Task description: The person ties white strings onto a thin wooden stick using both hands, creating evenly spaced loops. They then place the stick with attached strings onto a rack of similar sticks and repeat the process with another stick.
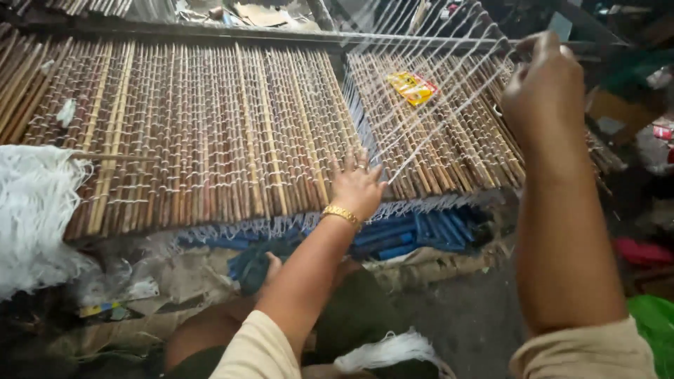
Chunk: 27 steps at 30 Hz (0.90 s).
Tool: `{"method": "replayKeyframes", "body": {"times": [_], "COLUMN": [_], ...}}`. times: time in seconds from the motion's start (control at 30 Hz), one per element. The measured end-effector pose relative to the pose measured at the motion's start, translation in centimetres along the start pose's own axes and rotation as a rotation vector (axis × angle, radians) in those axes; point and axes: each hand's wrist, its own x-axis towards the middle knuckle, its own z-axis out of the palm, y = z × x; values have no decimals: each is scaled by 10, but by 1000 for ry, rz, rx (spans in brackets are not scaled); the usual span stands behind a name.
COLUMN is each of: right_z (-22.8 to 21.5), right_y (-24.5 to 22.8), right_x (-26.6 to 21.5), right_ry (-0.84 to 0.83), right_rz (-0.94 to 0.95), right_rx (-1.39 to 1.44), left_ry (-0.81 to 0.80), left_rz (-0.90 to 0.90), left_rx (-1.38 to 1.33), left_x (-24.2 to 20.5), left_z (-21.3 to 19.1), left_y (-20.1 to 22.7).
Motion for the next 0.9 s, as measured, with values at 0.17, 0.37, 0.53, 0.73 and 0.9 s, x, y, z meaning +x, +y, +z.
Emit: {"method": "replayKeyframes", "body": {"times": [0.17, 0.37, 0.53, 0.73, 0.9], "right_z": [4, -10, -5, 2, 7], "right_y": [3, -29, -30, -37, -41], "right_x": [-15, -20, -17, -13, -15], "right_ry": [1, -24, -21, -69, -64], "right_rz": [-38, 18, 22, 83, 97], "right_rx": [-22, 35, 20, 73, 137], "left_ry": [-122, -196, -183, -220, -215], "left_rz": [-81, -85, -90, -108, -113], "left_rx": [-3, 5, -18, 13, -21], "left_x": [15, 0, -2, 1, 1], "left_z": [17, -2, -1, -3, -2], "left_y": [-5, -3, -3, -4, -3]}}
